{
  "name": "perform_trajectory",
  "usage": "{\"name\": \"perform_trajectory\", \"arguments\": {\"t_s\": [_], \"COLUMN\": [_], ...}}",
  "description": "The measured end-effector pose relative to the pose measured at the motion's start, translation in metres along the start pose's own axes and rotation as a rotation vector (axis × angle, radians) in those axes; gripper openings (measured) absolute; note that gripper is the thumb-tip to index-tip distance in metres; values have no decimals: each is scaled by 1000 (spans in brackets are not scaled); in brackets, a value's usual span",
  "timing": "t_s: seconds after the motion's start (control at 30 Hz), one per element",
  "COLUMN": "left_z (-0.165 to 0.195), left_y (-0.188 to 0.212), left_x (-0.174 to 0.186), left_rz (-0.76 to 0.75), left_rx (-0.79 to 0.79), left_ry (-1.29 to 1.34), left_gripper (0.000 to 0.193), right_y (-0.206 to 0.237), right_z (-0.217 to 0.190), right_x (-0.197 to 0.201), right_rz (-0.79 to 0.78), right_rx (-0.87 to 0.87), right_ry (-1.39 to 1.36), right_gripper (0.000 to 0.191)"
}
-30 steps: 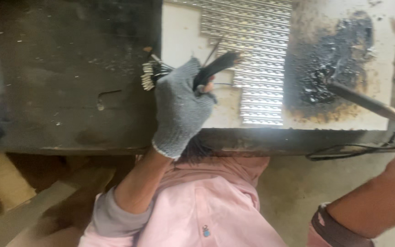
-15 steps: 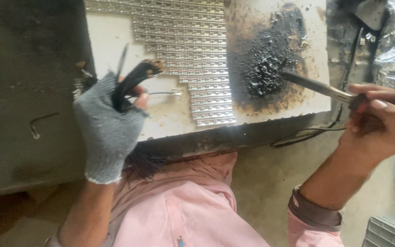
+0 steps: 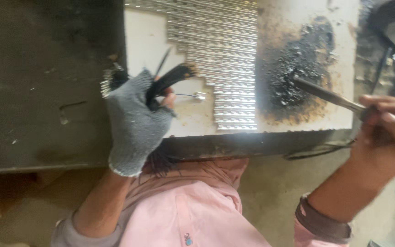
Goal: The person holds a bundle of black wires with metal connectors in their left hand and uses a soldering iron in their right hand to apply solder to the wire ends. The person repeatedly dips the wire ends into a solder pool on the work surface.
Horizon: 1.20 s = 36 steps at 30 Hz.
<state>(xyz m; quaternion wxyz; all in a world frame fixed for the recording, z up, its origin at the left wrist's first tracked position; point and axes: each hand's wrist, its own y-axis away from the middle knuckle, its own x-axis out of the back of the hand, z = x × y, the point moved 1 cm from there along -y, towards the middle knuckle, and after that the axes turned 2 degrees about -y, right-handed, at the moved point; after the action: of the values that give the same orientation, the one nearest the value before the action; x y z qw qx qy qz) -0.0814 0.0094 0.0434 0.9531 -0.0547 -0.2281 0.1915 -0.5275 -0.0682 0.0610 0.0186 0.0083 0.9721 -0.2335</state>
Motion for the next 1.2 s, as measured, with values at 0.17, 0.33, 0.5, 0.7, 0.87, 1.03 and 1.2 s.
{"name": "perform_trajectory", "arguments": {"t_s": [0.17,0.33,0.5,0.7,0.87,1.03,1.2], "left_z": [0,-3,-6,-11,-10,-3,-5], "left_y": [-5,-5,-4,-5,-5,-9,-2], "left_x": [0,-1,-1,-1,0,2,2], "left_rz": [2,-22,11,-45,-42,-38,-35], "left_rx": [-32,-15,-93,-57,-72,-80,-36], "left_ry": [-52,-59,-85,-48,-33,-49,-37], "left_gripper": [10,12,12,11,13,13,3], "right_y": [5,1,-7,-5,5,14,15], "right_z": [-18,-30,-41,-43,-16,19,16], "right_x": [-60,-146,-183,-183,-139,-44,38], "right_rz": [-53,-469,-520,-506,-384,-108,55], "right_rx": [37,508,342,194,120,37,-112], "right_ry": [5,358,312,304,275,-20,-163], "right_gripper": [6,19,20,25,21,22,24]}}
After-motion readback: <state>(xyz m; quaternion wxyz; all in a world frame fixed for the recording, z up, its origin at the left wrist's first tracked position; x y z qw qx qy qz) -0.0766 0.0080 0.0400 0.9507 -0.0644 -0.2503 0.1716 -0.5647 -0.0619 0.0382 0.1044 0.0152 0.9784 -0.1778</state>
